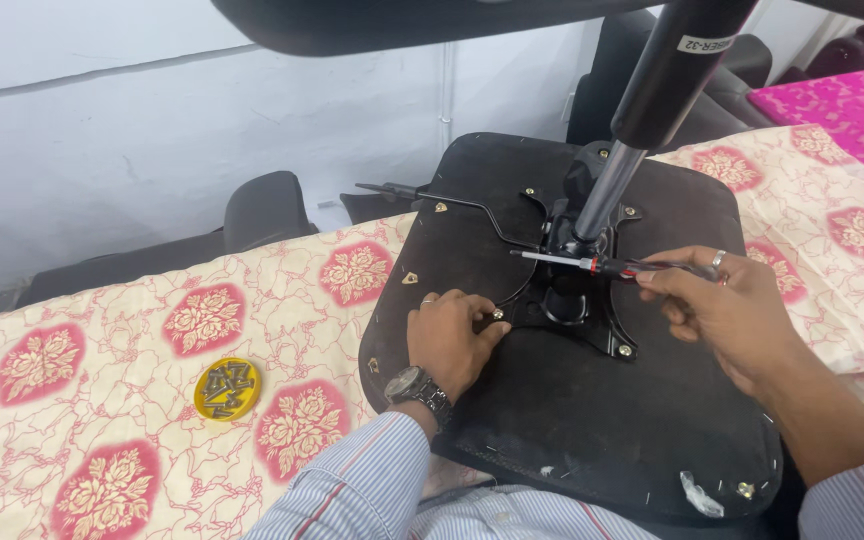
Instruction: The person uses a screwdriver to tighten screws on the base of a chair. They repeatedly insert and turn the screwdriver at multiple screw locations on the black chair base while seated at a table.
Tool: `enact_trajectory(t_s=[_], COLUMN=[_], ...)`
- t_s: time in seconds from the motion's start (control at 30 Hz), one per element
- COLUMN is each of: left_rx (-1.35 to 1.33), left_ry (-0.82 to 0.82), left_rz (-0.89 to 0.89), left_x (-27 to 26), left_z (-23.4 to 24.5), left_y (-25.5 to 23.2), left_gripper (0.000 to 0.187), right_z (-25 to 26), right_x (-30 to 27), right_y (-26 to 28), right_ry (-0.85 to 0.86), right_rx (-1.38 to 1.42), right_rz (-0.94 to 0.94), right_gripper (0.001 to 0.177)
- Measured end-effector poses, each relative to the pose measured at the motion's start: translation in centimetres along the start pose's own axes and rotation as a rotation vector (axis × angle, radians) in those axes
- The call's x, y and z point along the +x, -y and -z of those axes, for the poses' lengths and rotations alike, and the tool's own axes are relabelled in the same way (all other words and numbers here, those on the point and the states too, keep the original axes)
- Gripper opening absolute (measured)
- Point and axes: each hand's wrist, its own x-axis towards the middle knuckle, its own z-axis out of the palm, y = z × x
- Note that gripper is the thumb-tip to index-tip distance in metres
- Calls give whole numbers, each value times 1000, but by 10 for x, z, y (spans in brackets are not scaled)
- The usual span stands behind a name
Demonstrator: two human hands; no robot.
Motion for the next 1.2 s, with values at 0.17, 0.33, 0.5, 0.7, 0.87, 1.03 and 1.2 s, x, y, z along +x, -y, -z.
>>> enact_trajectory(t_s=[0.17, 0.33, 0.5, 0.7, 0.87, 1.03, 1.2], left_rx=[7, -35, 63, 89, 91, 89, 88], left_ry=[18, -22, -73, -83, -88, -98, -72], left_rz=[55, -6, -119, -150, -160, -181, -155], left_x=[1, -3, -9, -9, -9, -8, -9], left_z=[-6, -11, -15, -17, -19, -17, -16], left_y=[-2, 1, 2, 4, 6, 6, 5], left_gripper=[24, 18, 15, 17, 17, 16, 16], right_z=[-5, -16, -38, -57, -60, -66, -72], right_x=[-3, -5, -9, -5, -1, -2, -3], right_y=[-3, 2, 10, 20, 34, 43, 50], right_ry=[2, -11, -18, 8, -53, -130, -195], right_rx=[47, -28, -153, -301, -574, -699, -717], right_rz=[62, 150, 176, 256, 258, 322, 189], right_gripper=[24, 21, 20, 22, 35, 39, 44])
